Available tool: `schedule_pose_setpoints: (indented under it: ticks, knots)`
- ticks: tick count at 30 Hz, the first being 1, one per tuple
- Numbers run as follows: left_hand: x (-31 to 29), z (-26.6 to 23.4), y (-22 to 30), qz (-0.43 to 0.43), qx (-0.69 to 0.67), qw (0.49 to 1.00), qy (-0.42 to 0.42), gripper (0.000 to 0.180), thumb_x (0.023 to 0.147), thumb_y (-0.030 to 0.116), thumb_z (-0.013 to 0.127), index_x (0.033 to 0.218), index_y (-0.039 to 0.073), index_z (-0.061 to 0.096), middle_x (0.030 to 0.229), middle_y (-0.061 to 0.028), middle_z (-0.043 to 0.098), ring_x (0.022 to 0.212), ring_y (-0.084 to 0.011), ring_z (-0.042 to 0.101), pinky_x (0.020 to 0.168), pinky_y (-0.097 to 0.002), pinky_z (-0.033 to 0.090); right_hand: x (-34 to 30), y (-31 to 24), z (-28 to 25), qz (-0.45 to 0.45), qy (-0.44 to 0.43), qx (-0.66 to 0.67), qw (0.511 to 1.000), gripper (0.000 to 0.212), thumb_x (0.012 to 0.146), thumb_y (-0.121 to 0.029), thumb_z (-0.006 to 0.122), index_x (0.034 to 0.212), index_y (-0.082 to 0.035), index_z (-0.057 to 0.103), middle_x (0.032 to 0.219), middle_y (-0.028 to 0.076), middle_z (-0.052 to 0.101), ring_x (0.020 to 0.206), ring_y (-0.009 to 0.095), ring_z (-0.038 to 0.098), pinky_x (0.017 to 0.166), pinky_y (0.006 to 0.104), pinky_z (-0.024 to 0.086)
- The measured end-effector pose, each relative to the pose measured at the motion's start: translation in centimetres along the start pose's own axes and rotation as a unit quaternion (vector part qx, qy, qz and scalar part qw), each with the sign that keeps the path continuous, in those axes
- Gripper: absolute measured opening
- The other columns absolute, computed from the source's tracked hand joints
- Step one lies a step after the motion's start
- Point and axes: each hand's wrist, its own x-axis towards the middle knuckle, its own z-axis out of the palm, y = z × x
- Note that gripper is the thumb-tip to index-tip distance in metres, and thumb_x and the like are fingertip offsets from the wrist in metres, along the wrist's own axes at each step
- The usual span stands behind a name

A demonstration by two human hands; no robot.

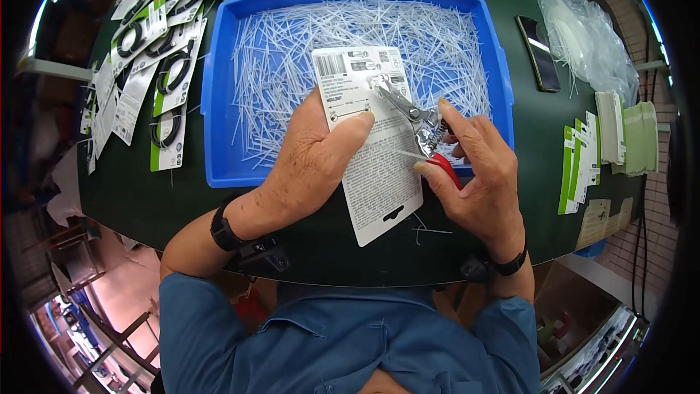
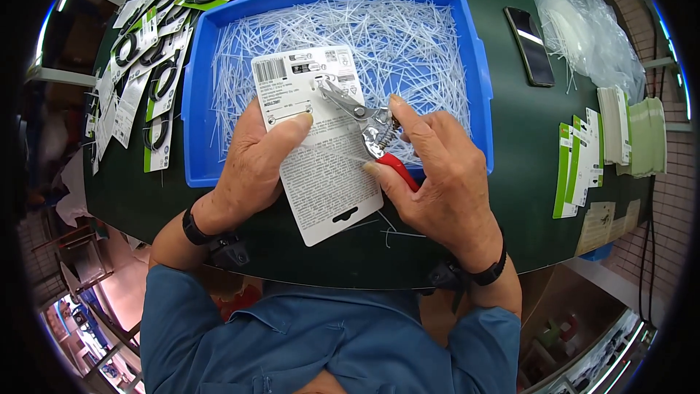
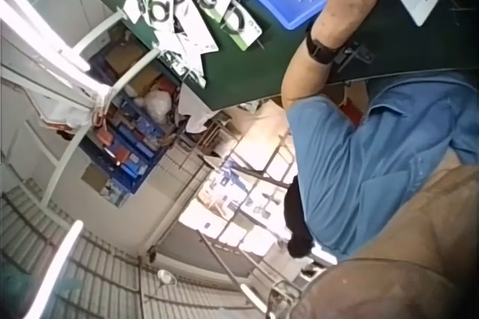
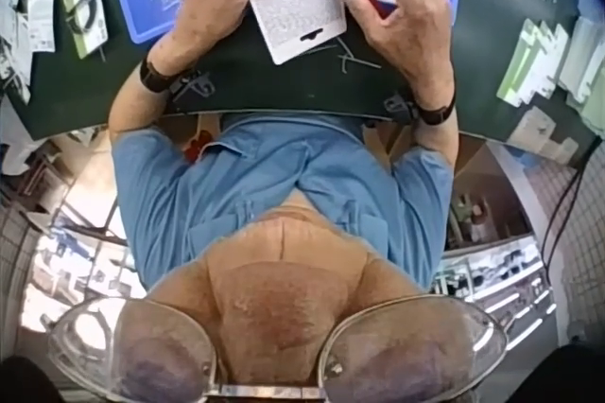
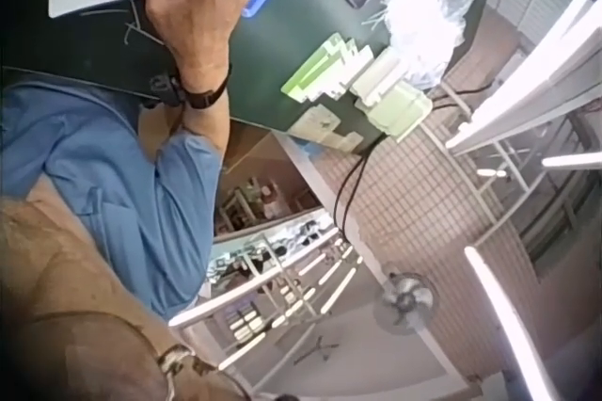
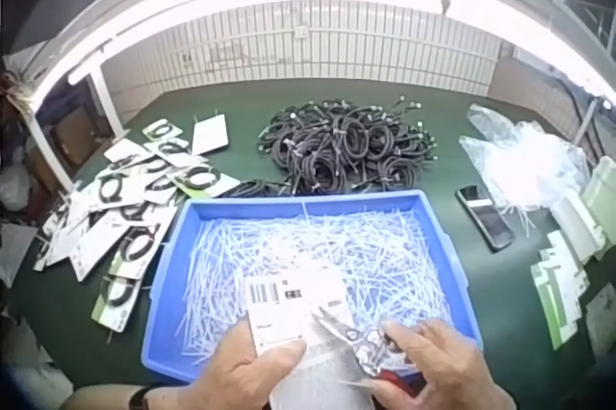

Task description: The person picks up a packaged cable from a pile, turns it over, and uses shears to snip the plastic ties. After pulling the cut ties from the package, the person sets it aside and reaches for another one to repeat the process.

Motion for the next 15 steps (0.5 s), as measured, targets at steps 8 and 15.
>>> schedule_pose_setpoints:
  ticks: [8, 15]
  knots:
    - [-0.13, 0.39, 0.42, 0.004, 0.037, 0.998, -0.042, 0.038, 0.097, 0.011, 0.051, 0.130, -0.007, 0.057, 0.115, -0.0143, 0.069, 0.101, -0.0173, 0.067, 0.089, -0.0330, 0.055, -0.06, -0.24, -0.18, 0.000, 0.005, 0.017, 1.000, 0.072, 0.076, -0.018, 0.089, 0.141, -0.002, 0.061, 0.092, 0.014, 0.065, 0.079, 0.028, 0.062, 0.070, 0.0377, 0.052]
    - [-0.03, 0.20, 0.63, -0.002, 0.064, 0.997, -0.048, 0.038, 0.097, 0.011, 0.050, 0.129, -0.006, 0.057, 0.113, -0.0134, 0.069, 0.100, -0.0171, 0.066, 0.090, -0.0334, 0.055, -0.03, -0.28, -0.46, 0.009, 0.001, 0.032, 0.999, 0.072, 0.077, -0.017, 0.089, 0.141, -0.003, 0.060, 0.092, 0.014, 0.065, 0.079, 0.027, 0.062, 0.069, 0.0373, 0.052]
